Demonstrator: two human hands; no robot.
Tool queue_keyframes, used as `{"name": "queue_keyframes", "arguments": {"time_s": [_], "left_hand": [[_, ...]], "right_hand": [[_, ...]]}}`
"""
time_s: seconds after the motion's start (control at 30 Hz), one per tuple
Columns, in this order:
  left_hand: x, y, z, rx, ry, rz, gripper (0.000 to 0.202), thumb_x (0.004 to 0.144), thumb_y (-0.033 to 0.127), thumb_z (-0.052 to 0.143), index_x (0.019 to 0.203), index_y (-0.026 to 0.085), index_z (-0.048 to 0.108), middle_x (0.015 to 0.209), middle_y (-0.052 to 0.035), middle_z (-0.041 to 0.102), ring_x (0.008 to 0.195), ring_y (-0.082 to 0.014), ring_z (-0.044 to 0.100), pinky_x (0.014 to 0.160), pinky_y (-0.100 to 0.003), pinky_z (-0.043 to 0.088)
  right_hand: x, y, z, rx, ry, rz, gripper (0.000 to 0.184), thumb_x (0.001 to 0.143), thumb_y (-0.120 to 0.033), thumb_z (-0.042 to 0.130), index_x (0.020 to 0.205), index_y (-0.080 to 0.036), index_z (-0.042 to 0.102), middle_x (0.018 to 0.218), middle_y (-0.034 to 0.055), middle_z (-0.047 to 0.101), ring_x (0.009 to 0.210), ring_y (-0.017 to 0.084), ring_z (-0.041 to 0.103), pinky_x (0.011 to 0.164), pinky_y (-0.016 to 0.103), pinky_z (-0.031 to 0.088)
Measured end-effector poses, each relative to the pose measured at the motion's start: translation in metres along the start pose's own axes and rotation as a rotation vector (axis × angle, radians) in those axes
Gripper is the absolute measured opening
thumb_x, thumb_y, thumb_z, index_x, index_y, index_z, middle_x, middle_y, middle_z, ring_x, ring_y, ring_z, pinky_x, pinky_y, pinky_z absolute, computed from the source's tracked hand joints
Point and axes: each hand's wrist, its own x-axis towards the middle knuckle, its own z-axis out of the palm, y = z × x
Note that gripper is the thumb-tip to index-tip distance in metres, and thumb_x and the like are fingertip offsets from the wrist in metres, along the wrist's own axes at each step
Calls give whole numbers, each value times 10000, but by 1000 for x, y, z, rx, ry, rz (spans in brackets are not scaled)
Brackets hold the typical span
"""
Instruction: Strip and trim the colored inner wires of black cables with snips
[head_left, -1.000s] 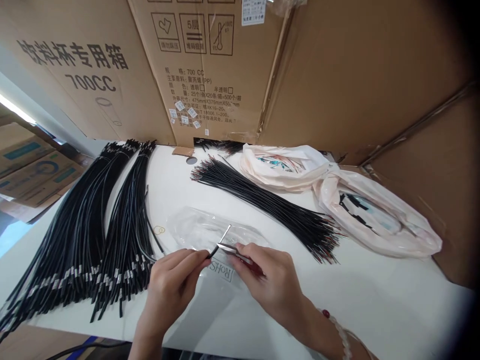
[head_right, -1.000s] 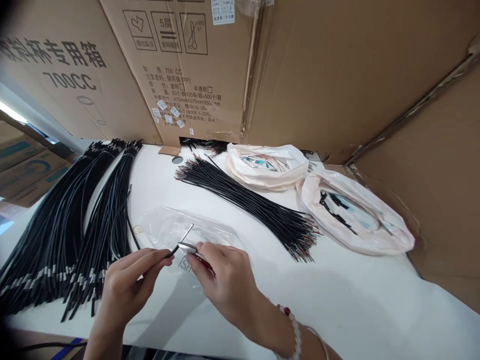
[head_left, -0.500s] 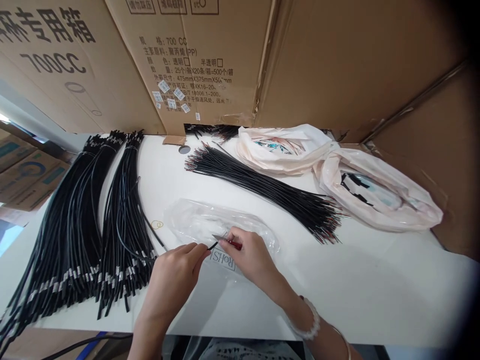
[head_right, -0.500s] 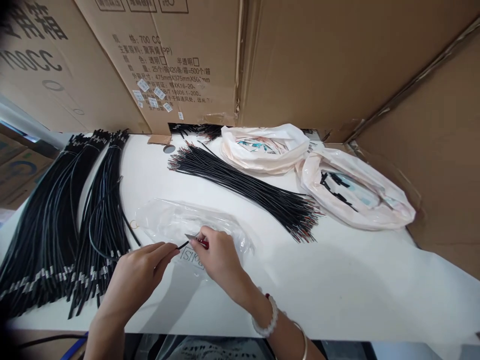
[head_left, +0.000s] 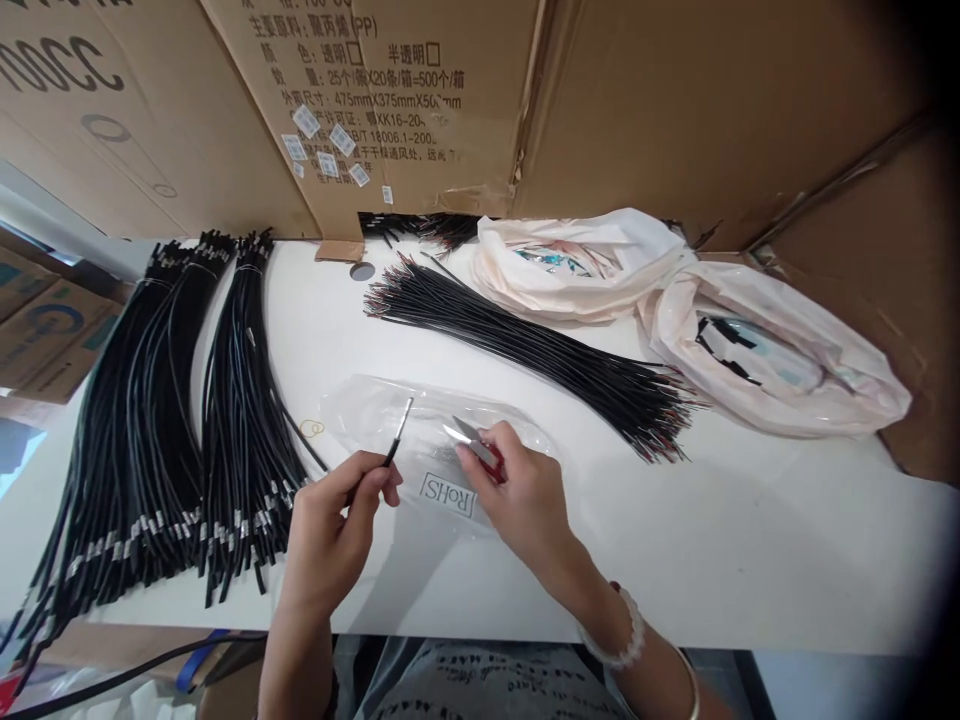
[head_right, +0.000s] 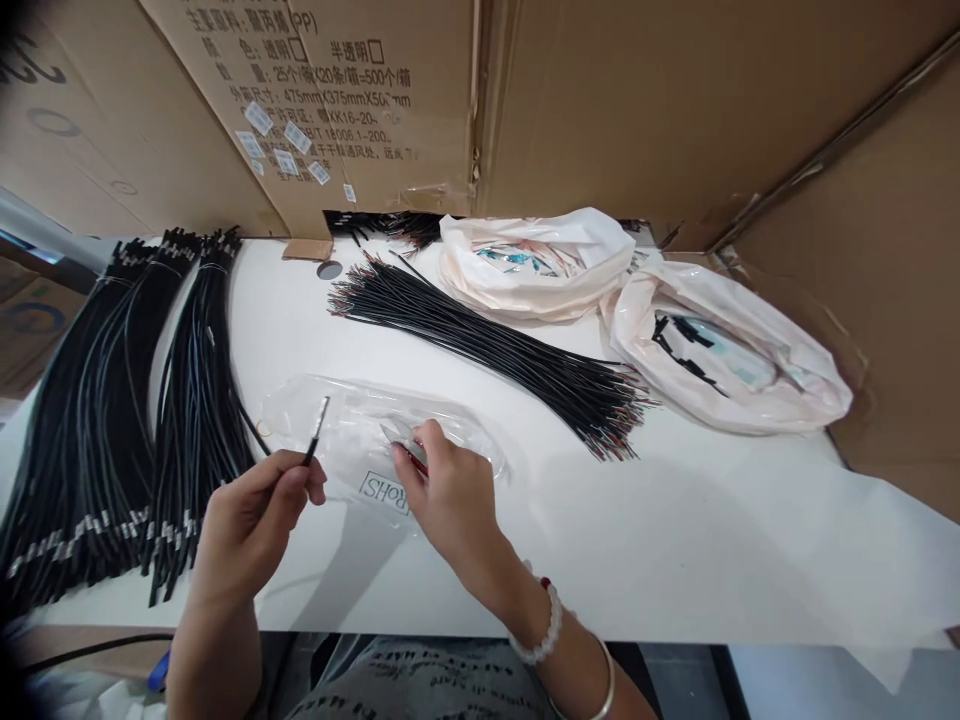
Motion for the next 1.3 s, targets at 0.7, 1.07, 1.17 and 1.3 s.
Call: {"name": "queue_keyframes", "arguments": {"time_s": [0.7,1.07,1.17,1.3], "left_hand": [[-14,-13,-10,-478,-119,80,378,982,416,461,707,176,559,566,24,517,507,-71,404,472,-198,318],[-19,-1,-3,-581,-154,86,457,948,482,503,607,178,528,473,26,474,433,-68,373,418,-212,285],[-20,-3,-3,-580,-151,93,504,933,516,508,559,179,502,446,22,459,414,-78,397,415,-223,301],[-21,-2,-3,-562,-114,76,514,916,522,534,532,183,489,440,20,448,408,-85,393,418,-236,309]], "right_hand": [[8,-19,-8,165,416,-717,165,942,-320,620,974,-164,578,624,-35,677,479,81,560,489,241,417],[10,-24,-11,144,396,-774,136,941,-298,612,896,-170,618,560,-63,594,461,69,464,491,227,393],[9,-25,-12,170,375,-788,153,934,-300,626,886,-155,626,566,-62,578,471,66,469,490,227,386],[8,-27,-13,209,342,-764,172,942,-312,614,859,-161,627,578,-65,590,478,61,489,485,222,376]]}}
